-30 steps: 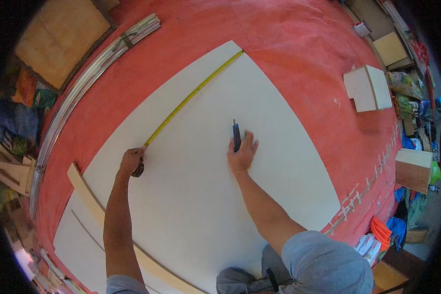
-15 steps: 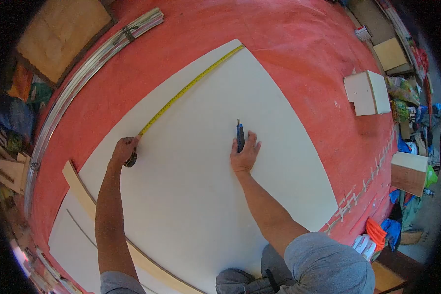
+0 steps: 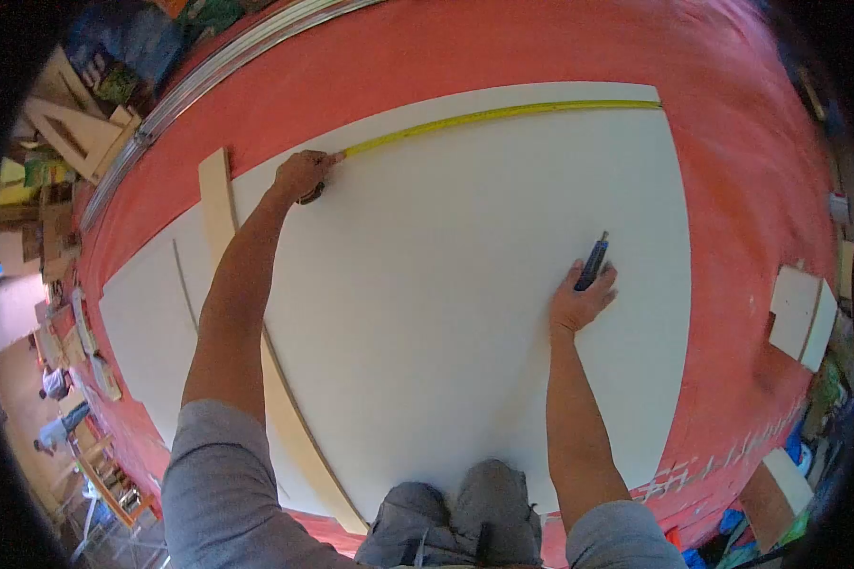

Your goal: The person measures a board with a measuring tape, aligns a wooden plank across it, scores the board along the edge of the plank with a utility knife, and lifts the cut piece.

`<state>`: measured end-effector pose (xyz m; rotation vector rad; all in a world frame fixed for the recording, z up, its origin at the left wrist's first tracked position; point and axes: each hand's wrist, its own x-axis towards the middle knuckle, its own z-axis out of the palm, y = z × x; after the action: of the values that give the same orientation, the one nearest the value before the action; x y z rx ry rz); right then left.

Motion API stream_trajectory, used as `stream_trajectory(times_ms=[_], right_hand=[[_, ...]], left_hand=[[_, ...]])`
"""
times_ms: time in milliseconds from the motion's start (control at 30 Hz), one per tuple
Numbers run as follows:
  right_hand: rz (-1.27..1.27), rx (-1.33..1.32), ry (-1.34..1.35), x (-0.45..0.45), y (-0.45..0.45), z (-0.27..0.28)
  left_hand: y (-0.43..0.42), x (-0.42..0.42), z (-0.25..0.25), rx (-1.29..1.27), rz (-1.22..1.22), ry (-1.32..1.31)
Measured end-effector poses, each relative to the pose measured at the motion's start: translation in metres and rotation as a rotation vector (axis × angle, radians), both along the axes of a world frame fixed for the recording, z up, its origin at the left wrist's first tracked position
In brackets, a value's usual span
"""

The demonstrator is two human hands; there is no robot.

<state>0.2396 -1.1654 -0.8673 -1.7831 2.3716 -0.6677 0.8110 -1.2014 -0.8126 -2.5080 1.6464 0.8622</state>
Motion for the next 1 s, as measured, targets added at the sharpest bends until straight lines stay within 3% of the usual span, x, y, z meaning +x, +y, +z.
stream_trajectory(times_ms=[200,267,400,500,633,700,833,900,1000], right_hand=[[-0.004,-0.032,0.002,0.002,-0.003,0.0],[0.006,-0.036,-0.001,0.001,-0.003,-0.003],[0.008,0.003,-0.133,0.001,-0.001,-0.001],[0.014,-0.006,-0.132,0.0,-0.001,-0.001],[-0.055,-0.012,-0.029,-0.002,-0.002,-0.018],[-0.028,-0.034,-0.121,-0.008,0.004,-0.017],[-0.011,0.005,-0.06,-0.001,0.001,-0.007],[-0.081,-0.009,-0.301,0.011,0.002,-0.002],[-0.016,0.179,-0.458,0.081,0.003,0.041]], left_hand=[[0.023,0.063,-0.005,-0.043,0.032,-0.172],[0.025,0.079,-0.008,0.075,0.124,-0.124],[0.024,0.095,-0.024,-0.008,0.112,-0.132],[0.017,0.087,-0.017,0.189,0.235,0.043],[0.009,0.104,-0.019,0.069,0.149,-0.035],[0.005,0.105,-0.025,0.101,0.034,-0.073],[0.006,0.099,-0.011,0.109,0.108,0.011],[0.007,0.106,-0.021,0.056,-0.162,-0.13],[0.004,0.106,-0.022,0.081,0.056,-0.056]])
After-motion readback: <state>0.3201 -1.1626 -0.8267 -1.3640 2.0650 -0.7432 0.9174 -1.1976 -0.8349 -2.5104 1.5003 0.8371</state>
